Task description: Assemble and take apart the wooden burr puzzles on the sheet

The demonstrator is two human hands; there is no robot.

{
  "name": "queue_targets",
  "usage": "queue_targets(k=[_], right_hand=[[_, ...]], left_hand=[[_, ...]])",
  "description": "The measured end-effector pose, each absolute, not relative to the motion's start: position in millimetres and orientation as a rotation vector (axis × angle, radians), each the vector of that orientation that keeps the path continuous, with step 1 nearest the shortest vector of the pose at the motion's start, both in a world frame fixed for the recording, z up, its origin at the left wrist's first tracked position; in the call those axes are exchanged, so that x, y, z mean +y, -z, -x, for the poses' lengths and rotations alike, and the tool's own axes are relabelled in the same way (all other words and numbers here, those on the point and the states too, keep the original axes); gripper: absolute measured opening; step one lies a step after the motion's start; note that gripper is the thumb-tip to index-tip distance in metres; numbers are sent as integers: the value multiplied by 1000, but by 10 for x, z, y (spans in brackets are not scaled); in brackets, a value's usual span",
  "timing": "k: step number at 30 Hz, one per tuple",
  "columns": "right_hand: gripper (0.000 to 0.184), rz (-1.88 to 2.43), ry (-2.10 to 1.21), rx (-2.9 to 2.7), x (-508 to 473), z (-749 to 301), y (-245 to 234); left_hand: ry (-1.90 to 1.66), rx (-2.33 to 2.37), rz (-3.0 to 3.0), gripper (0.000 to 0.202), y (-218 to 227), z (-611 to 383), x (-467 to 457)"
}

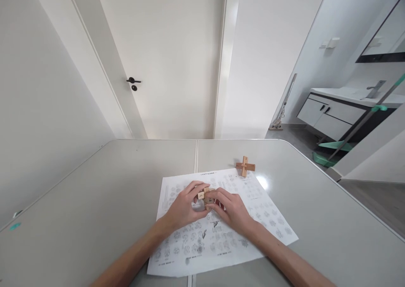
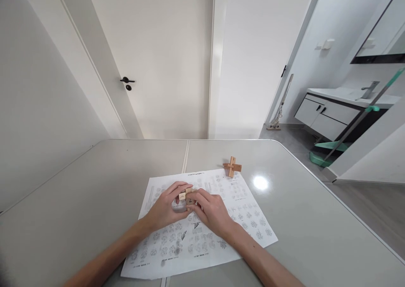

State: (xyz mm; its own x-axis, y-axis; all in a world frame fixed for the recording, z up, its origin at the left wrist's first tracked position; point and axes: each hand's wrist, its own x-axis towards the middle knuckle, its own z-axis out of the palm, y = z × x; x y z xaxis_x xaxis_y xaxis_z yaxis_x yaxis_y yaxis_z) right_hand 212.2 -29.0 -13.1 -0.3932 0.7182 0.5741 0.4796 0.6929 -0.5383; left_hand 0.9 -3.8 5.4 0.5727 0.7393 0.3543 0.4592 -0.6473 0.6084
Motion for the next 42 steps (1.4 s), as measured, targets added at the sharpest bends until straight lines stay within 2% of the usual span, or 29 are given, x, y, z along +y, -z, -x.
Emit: queue_targets(k=[7,13,17,27,31,36,42], right_hand=[[24,1002,-587,-1808,-254,-2177,72],[19,1006,-650,-1880,-220,-2199,86],[24,1051,-689,-1881,-207,-2193,134],[43,1100,-1026,-1753,-226,-2167,21],[50,1166,-1355,-1361,-156,-2160,34],[39,1058,-1642,-731,25,-2290,107],[31,944,-1685,-645,25,-2260,104]], left_hand=[[-896,966,-2234,62,-95,-34,-51],[-866,866,-2108,62,-157,-33,-56],[-882,854,-2163,60,-165,-34,-52],[-903,887,-2404,57,-87,-28,-33],[-893,1111,-2293,64,-14,-24,31],[-924,1264,-2130,41,42,-27,86],[-858,1198,-2186,28,40,-44,70]])
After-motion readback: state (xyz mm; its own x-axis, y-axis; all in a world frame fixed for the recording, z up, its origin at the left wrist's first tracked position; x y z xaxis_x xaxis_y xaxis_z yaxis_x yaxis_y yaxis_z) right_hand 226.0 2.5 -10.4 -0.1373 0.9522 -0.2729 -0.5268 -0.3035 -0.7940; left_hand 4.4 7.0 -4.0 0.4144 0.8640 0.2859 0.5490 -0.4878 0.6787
